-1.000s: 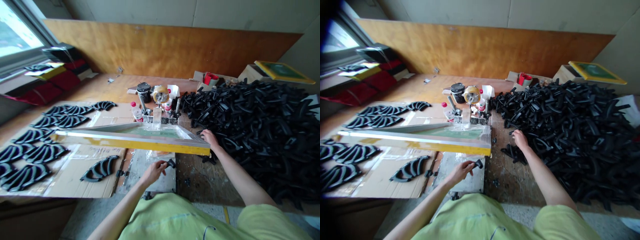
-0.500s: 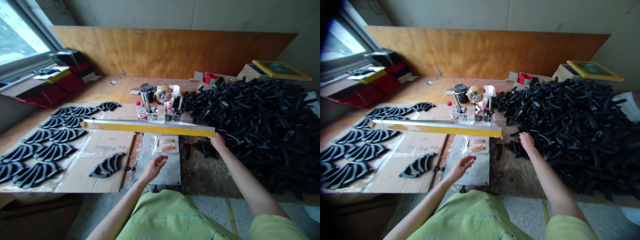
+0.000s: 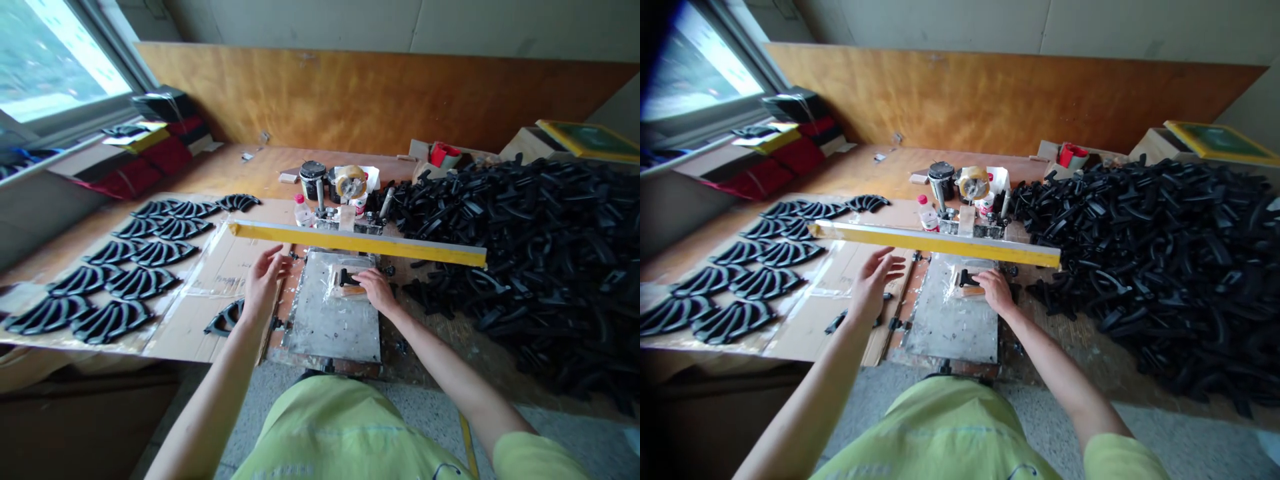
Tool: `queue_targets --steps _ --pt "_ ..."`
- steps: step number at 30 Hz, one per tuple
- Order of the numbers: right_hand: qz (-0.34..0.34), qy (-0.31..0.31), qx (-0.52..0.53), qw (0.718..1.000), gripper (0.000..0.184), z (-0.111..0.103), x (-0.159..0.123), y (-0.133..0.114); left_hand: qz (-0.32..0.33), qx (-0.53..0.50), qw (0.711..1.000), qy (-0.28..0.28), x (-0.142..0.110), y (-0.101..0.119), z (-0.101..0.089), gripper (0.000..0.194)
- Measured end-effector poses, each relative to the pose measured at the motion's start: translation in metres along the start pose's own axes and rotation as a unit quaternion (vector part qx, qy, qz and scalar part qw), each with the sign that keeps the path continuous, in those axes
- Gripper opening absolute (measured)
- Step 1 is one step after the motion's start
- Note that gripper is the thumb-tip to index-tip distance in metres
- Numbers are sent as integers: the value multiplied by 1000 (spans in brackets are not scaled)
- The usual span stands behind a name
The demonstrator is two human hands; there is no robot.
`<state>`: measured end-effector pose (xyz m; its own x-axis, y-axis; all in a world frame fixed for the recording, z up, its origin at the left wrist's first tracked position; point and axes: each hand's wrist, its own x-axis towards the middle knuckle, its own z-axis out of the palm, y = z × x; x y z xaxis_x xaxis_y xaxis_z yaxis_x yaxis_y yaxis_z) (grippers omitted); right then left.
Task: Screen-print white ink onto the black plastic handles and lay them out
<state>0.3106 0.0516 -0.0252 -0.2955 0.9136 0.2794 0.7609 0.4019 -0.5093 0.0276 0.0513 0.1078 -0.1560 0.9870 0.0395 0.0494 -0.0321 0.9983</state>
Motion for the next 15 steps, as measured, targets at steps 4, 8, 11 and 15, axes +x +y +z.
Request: queue_targets --steps 4,8,11,15 --pt "-20 -28 -70 997 33 5 0 -14 65 -31 997 14 23 23 11 42" --pt "-7 -54 -114 992 37 2 1 -30 81 -35 996 14 34 35 22 46" --pt "-3 -53 -128 990 40 5 0 -35 65 -16 998 13 31 40 26 48" --pt "21 -16 -104 994 41 -5 -7 -14 46 10 999 -15 14 38 14 51"
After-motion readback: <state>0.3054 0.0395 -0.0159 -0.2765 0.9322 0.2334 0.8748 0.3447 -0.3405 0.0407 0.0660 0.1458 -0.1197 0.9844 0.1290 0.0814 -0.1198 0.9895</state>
